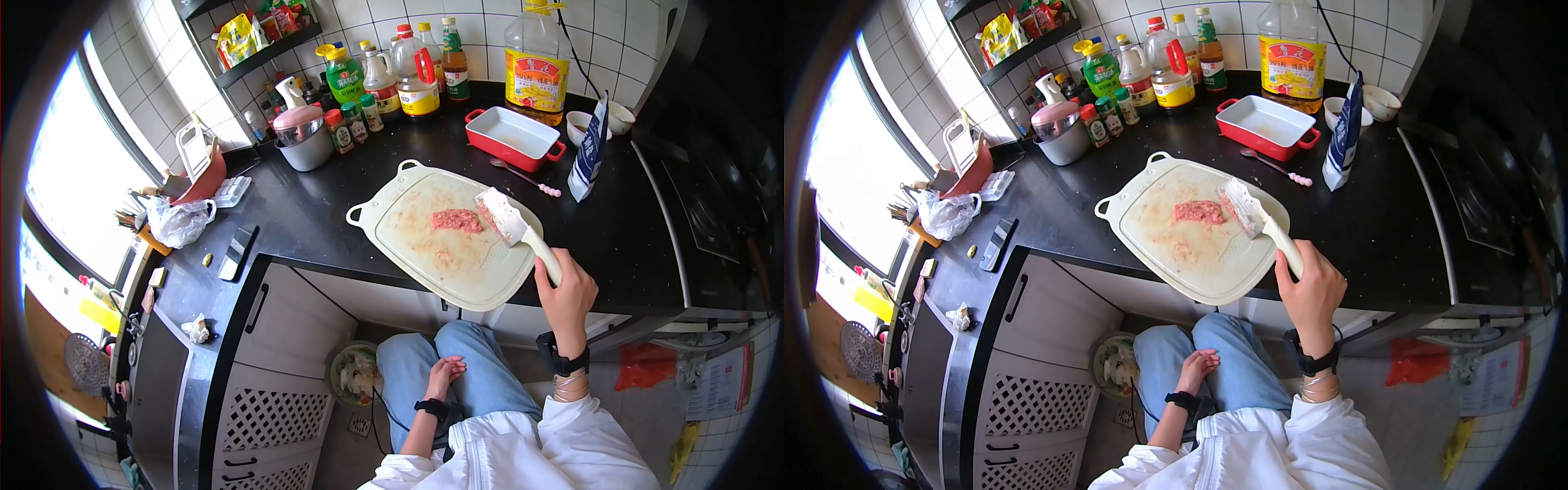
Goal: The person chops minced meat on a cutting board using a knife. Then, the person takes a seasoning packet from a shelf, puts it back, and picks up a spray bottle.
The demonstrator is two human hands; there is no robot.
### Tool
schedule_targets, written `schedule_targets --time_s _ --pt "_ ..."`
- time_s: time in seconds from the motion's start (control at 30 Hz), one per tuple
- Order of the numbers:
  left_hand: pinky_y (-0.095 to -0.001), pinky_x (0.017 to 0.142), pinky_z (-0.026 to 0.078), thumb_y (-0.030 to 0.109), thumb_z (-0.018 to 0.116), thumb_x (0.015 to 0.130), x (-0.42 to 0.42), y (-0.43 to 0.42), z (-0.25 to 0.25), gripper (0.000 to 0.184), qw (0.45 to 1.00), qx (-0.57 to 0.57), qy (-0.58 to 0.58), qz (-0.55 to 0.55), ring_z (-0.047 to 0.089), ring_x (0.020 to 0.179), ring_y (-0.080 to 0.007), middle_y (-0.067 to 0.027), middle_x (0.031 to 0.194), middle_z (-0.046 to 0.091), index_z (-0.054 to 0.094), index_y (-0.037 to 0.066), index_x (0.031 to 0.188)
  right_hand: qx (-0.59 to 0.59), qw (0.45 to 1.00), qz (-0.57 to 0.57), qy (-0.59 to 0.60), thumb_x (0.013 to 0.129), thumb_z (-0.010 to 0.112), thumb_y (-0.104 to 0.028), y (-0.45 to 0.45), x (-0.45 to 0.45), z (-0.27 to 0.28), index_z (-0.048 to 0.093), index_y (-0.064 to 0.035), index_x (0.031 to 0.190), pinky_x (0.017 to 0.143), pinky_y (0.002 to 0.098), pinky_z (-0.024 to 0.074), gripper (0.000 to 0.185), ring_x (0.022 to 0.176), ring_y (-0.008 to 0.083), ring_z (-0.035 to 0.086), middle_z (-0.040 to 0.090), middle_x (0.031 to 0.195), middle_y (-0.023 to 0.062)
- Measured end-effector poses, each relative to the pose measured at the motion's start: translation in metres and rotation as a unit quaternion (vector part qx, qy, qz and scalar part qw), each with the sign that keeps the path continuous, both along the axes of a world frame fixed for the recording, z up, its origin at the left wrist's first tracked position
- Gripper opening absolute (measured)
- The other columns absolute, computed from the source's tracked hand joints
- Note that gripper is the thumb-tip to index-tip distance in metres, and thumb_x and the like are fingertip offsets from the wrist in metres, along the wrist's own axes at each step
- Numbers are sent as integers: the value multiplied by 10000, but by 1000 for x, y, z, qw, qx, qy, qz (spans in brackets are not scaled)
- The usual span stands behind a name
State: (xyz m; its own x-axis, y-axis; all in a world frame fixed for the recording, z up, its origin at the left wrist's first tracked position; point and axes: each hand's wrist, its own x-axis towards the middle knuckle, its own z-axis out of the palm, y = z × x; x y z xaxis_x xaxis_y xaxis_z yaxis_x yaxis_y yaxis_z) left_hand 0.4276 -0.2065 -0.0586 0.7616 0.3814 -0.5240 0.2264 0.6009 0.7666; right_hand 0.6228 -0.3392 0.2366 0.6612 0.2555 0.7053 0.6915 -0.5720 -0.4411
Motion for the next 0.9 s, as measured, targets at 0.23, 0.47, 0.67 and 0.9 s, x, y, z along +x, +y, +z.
schedule_targets --time_s 0.23,0.47,0.67,0.9 --pt "-247 814 492 99 378 978 0 1 -2 267 1000 -3 1 -1 641 879 -130 -49 971 669 589 32 1127 1 1000 2 -5 870 670 -233 0 1 0 629 -82 907 523 378 482 160 618 310 648 653 720 99" --pt "-241 807 489 96 380 976 0 0 1 264 1000 -2 1 -2 642 878 -130 -49 970 668 590 29 1121 -1 1000 7 20 873 674 -227 -2 0 0 644 -71 948 548 389 481 175 643 340 650 667 755 130" --pt "-239 809 489 101 380 981 0 0 1 264 1000 -2 0 0 642 880 -130 -50 969 667 591 30 1122 0 1000 8 20 874 672 -228 -2 0 0 644 -72 948 542 388 478 175 639 337 649 665 751 128" --pt "-243 818 487 112 382 989 0 1 -2 263 1000 -2 -2 -1 647 892 -135 -52 976 671 592 34 1127 2 1000 9 16 869 674 -217 -2 0 1 645 -74 946 541 385 478 165 634 332 650 664 746 126"
